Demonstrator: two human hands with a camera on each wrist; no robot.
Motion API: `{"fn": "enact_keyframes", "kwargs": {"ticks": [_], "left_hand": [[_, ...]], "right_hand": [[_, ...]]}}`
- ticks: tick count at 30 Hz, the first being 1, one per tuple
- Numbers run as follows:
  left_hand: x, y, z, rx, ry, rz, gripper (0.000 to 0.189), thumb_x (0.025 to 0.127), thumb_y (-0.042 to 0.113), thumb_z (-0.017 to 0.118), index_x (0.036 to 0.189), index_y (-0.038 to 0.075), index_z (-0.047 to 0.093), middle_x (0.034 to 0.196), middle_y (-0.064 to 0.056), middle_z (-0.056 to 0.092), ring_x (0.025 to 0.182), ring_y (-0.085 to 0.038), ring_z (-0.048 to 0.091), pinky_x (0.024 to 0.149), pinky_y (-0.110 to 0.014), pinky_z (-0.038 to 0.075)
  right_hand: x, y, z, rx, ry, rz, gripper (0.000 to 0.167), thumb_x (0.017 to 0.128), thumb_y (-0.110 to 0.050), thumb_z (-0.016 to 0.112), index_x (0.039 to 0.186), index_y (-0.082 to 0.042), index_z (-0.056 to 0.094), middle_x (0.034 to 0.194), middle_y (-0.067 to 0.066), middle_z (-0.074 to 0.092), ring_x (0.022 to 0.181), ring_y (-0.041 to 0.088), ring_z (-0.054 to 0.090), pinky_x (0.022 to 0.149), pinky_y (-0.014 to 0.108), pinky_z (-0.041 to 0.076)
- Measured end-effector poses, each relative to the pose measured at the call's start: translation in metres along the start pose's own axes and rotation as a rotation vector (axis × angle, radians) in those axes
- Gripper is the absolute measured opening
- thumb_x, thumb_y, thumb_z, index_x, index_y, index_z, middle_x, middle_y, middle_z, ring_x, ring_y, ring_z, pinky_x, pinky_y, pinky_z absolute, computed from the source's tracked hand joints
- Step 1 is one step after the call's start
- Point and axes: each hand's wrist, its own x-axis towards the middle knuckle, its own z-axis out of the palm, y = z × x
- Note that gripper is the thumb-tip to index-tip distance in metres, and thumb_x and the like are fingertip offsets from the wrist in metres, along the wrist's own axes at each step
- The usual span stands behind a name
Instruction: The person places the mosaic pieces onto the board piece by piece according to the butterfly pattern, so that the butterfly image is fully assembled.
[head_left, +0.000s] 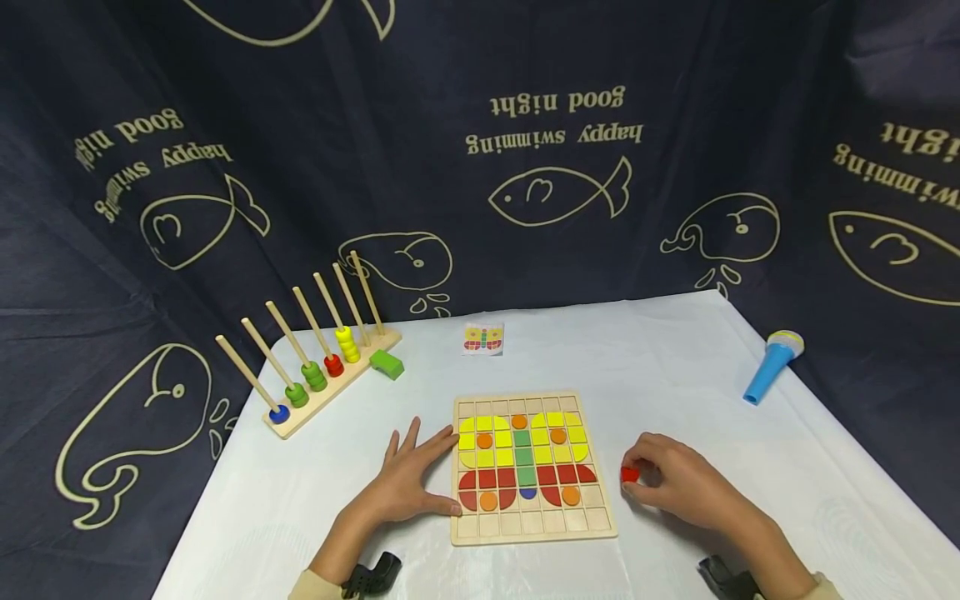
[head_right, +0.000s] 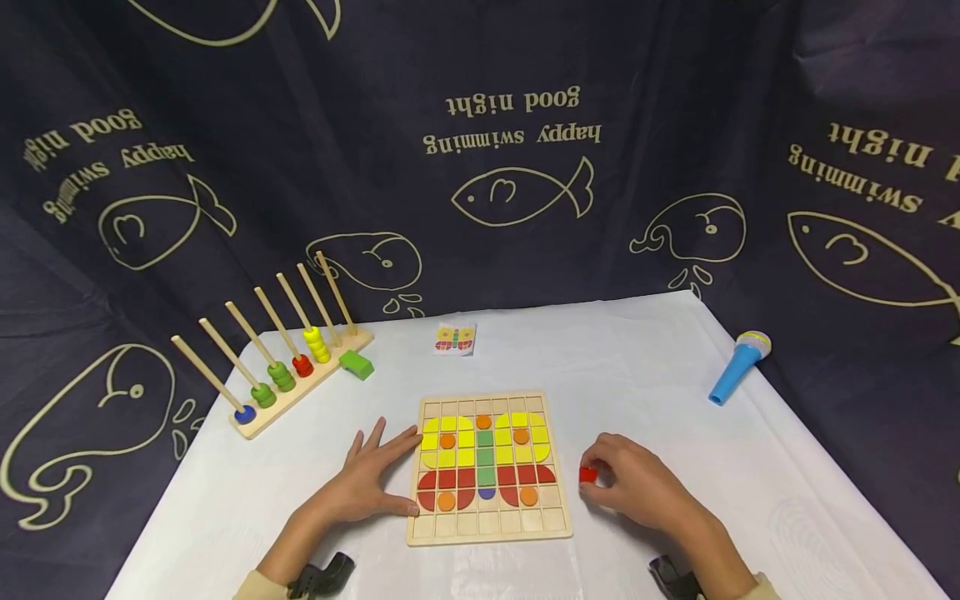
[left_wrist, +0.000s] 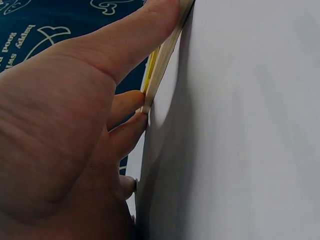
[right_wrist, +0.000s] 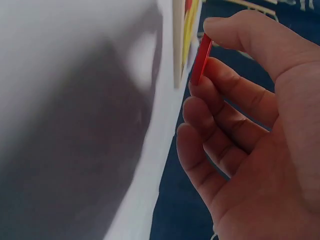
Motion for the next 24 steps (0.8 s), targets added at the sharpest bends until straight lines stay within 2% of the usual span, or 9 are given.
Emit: {"fn": "enact_keyframes", "kwargs": {"ticks": [4,11,18,24], "left_hand": [[-0.001,-0.001,0.0,0.001,0.002,0.002,0.106,0.058,0.073,0.074,0.145,0.019,0.045,0.153,0.001,0.034,0.142,-0.044,0.001,0.108,-0.064,-0.005],[-0.001,-0.002,0.0,-0.006,-0.001,0.006,0.106,0.059,0.072,0.074,0.146,0.019,0.045,0.153,0.002,0.033,0.142,-0.043,0.0,0.108,-0.064,-0.005],[-0.001,-0.001,-0.001,-0.011,-0.005,0.001,0.105,0.06,0.071,0.075,0.146,0.02,0.044,0.154,0.003,0.032,0.143,-0.042,0.0,0.108,-0.063,-0.005],[0.0,-0.003,-0.001,0.002,-0.009,0.001,0.106,0.06,0.074,0.073,0.147,0.02,0.043,0.154,0.003,0.031,0.143,-0.041,0.0,0.108,-0.063,-0.006]], "right_hand": [[0.003,-0.013,0.006,-0.026,-0.011,-0.039,0.024,0.072,-0.033,0.083,0.089,-0.03,0.067,0.081,-0.018,0.053,0.077,0.006,0.048,0.071,0.026,0.048],[0.006,-0.025,0.015,-0.038,-0.024,-0.188,0.022,0.076,-0.035,0.079,0.092,-0.027,0.067,0.087,-0.02,0.053,0.08,0.003,0.048,0.075,0.028,0.049],[0.008,-0.031,0.023,-0.037,-0.046,-0.229,0.021,0.078,-0.037,0.078,0.093,-0.025,0.07,0.089,-0.021,0.053,0.081,0.001,0.047,0.075,0.028,0.048],[0.009,-0.033,0.026,-0.006,-0.032,-0.274,0.02,0.079,-0.032,0.078,0.096,-0.023,0.072,0.09,-0.02,0.054,0.08,0.002,0.049,0.075,0.028,0.048]]}}
